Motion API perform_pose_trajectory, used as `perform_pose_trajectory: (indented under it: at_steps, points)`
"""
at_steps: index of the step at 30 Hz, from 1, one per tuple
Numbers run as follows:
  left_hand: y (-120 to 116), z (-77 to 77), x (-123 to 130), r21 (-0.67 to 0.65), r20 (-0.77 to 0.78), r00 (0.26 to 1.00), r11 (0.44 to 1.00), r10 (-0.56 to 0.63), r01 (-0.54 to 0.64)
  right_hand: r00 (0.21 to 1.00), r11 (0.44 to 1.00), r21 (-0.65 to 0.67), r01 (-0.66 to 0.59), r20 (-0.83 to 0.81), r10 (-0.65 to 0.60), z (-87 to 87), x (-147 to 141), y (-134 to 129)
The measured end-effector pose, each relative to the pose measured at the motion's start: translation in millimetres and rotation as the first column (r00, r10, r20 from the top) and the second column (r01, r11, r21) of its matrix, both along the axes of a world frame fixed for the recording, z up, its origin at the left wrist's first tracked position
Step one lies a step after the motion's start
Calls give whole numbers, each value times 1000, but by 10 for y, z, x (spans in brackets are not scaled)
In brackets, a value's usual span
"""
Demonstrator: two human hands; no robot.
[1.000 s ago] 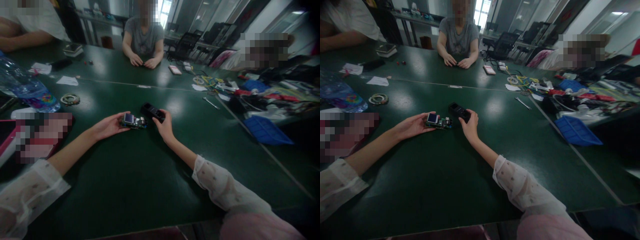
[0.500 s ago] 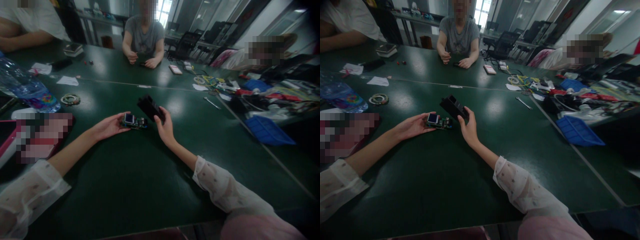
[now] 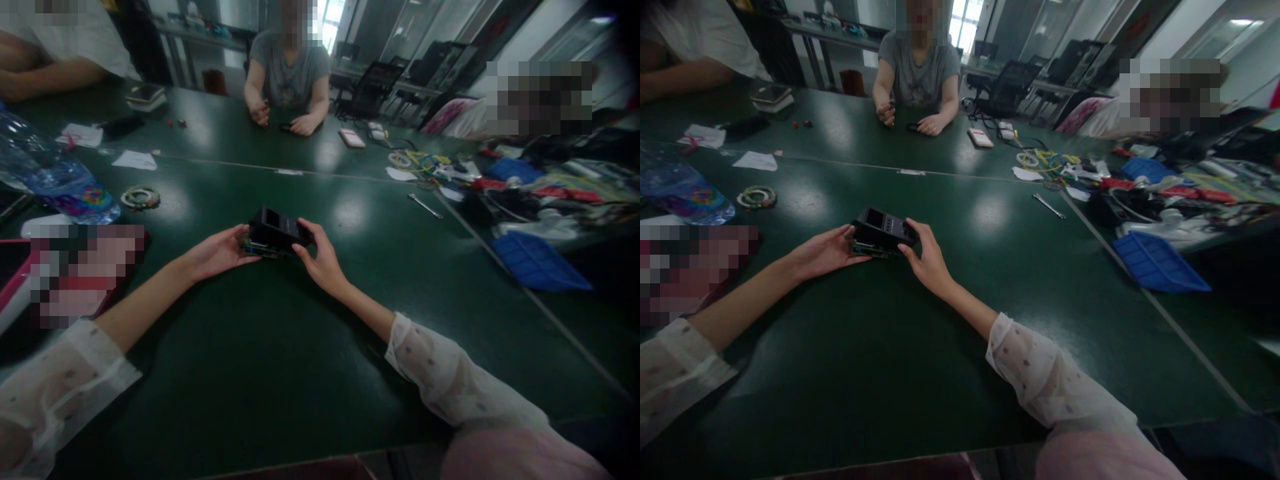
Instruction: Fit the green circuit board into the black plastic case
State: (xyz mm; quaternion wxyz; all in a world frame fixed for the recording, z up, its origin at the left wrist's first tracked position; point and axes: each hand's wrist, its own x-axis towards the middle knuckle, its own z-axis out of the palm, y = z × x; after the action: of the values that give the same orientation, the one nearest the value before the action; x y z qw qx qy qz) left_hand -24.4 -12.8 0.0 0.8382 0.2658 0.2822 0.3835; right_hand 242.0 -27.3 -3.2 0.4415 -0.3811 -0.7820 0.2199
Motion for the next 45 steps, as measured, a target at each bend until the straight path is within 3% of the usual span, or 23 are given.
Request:
perform_pose_trajectory:
  at_steps: [9, 15, 20, 30, 45]
  points:
    - [-20, 33, 7, -13, -46, 999, 1000, 9, -9, 972, 987, -67, -143, 178, 153, -51, -16, 37]
    - [-38, 69, 23, -24, -88, 995, 999, 46, -48, 975, 987, -98, -130, 169, 145, -46, -17, 42]
    - [-38, 37, 14, 62, -132, 991, 998, 21, -13, 975, 987, -100, -129, 168, 144, -58, -9, 44]
    - [-106, 88, 34, 195, -225, 974, 981, 23, 21, 957, 991, 27, -134, 263, 122, -83, -8, 27]
    - [-113, 94, -11, 273, -276, 961, 959, 6, 72, 971, 983, -8, -181, 155, 180, -36, -12, 9]
